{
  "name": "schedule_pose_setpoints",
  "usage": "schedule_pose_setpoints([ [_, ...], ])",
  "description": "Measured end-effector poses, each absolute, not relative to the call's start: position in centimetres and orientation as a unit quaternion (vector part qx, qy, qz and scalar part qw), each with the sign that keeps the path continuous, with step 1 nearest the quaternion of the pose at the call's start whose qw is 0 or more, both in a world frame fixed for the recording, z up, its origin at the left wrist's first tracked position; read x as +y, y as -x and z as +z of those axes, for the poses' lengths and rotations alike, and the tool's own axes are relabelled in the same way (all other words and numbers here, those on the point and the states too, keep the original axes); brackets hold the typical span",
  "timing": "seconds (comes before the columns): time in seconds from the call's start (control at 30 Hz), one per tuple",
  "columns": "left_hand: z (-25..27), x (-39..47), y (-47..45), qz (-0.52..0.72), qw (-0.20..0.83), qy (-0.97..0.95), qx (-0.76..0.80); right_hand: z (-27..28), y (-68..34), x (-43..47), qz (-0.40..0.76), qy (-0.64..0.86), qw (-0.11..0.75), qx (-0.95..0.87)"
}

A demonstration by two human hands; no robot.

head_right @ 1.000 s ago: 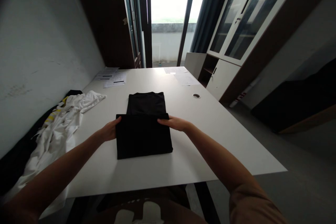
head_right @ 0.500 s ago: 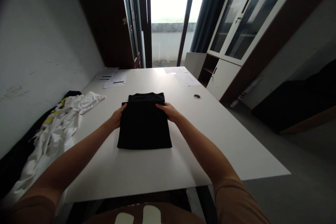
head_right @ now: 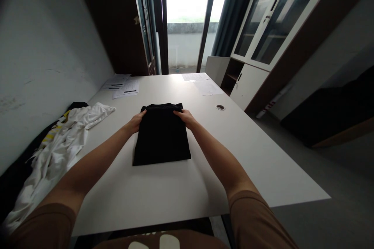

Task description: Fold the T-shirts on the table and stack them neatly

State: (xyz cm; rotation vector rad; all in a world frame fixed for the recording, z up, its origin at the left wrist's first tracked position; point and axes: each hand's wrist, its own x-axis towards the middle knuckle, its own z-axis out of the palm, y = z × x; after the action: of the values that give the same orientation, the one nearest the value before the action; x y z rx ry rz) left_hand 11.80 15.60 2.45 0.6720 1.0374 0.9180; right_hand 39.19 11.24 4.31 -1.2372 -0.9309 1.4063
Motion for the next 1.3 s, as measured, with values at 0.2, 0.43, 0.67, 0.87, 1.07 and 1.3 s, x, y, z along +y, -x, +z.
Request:
schedule_pose_setpoints([
  [0.2, 1.7, 18.2, -12.5, 0.408, 0.721, -0.285, 0.482, 2.2, -39.7, 14.7, 0.552, 0.523, 0.504, -0.409],
  [0.43, 0.8, 21.7, -12.4, 0.405, 0.735, -0.283, 0.465, 0.4, -40.0, 19.0, 0.537, 0.534, 0.505, -0.414],
  [0.67, 0.3, 24.5, -12.2, 0.403, 0.734, -0.272, 0.474, -1.5, -40.1, 22.5, 0.555, 0.528, 0.503, -0.4],
  [0.87, 0.7, 26.3, -12.5, 0.401, 0.73, -0.284, 0.476, -1.7, -40.0, 24.3, 0.583, 0.504, 0.517, -0.373],
  [1.07, 0.4, 27.9, -12.8, 0.386, 0.746, -0.293, 0.456, -0.3, -39.7, 24.3, 0.651, 0.448, 0.516, -0.33],
  [1.3, -1.6, 27.6, -12.7, 0.334, 0.799, -0.306, 0.396, -1.8, -40.0, 24.5, 0.747, 0.404, 0.447, -0.281],
])
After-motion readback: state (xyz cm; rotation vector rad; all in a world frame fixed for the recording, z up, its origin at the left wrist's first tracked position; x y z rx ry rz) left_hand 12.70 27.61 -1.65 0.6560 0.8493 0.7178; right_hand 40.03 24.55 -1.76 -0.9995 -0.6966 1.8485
